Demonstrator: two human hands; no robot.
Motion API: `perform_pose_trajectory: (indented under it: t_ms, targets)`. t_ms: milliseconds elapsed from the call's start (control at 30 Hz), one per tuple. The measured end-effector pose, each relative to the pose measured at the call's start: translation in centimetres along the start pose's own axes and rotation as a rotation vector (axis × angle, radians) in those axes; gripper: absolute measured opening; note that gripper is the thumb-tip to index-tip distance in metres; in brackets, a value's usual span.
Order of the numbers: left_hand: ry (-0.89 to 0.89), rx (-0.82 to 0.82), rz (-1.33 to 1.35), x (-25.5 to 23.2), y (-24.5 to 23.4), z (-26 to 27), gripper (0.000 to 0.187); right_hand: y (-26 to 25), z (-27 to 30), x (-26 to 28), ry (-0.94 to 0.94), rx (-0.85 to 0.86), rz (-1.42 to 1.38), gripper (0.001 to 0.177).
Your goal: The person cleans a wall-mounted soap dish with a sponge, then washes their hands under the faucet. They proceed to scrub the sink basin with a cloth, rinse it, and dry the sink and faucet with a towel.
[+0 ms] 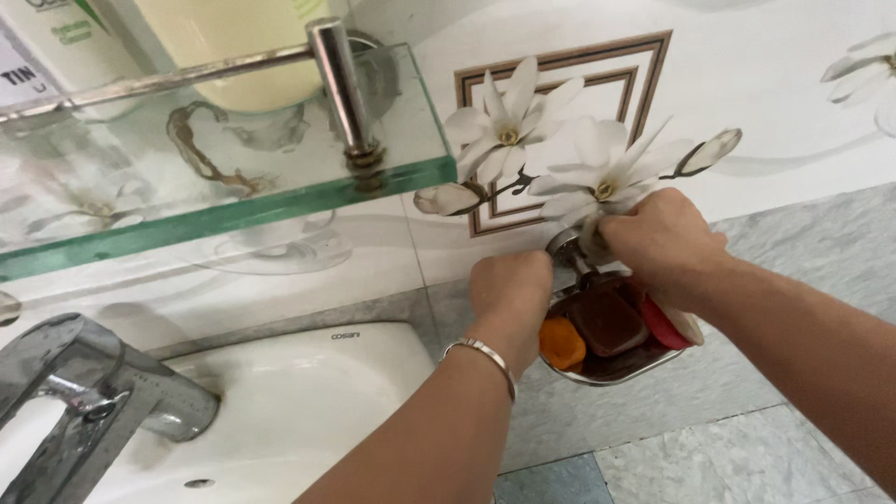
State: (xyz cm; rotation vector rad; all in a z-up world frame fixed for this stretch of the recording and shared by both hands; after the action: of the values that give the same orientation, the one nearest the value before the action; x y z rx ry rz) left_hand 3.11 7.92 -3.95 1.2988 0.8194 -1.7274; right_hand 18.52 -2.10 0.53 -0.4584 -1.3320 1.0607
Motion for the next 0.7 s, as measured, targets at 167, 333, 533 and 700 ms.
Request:
perform_pose_trajectory:
  t_ms: [167, 333, 533, 700]
  targets:
    - [0.051, 0.008, -0.010, -0.3, -0.1, -0.1, 0.030, 2.0, -3.0, -1.2, 0.168, 0.222, -0.243, 0.025]
    - [-0.025, -0.001, 0.053, -0.1, 0.0, -0.4, 0.032, 1.2, -1.9, -0.7, 0.105, 0.174, -0.191, 0.024]
    - [-0.105, -0.021, 0.190, 0.4, 0.4, -0.9, 0.031, 0.0, 3.9, 2.1, -0.304, -0.268, 0.116, 0.024]
    - [-0.132, 0.014, 0.292, 0.3, 0.7, -0.8, 0.029, 1.6, 6.5, 3.5, -0.720, -0.607, 0.353, 0.019]
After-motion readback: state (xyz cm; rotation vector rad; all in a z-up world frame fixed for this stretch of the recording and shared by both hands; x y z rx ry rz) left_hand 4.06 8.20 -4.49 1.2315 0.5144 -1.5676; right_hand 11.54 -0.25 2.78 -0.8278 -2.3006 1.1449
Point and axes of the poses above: each hand's wrist, its own z-axis away from the middle knuckle, its own y-axis out of the palm, x = y × z, the point moved 6 cm from there along -z, towards the middle knuckle, and after that the axes turned 12 degrees about y, right-handed, at the moved point
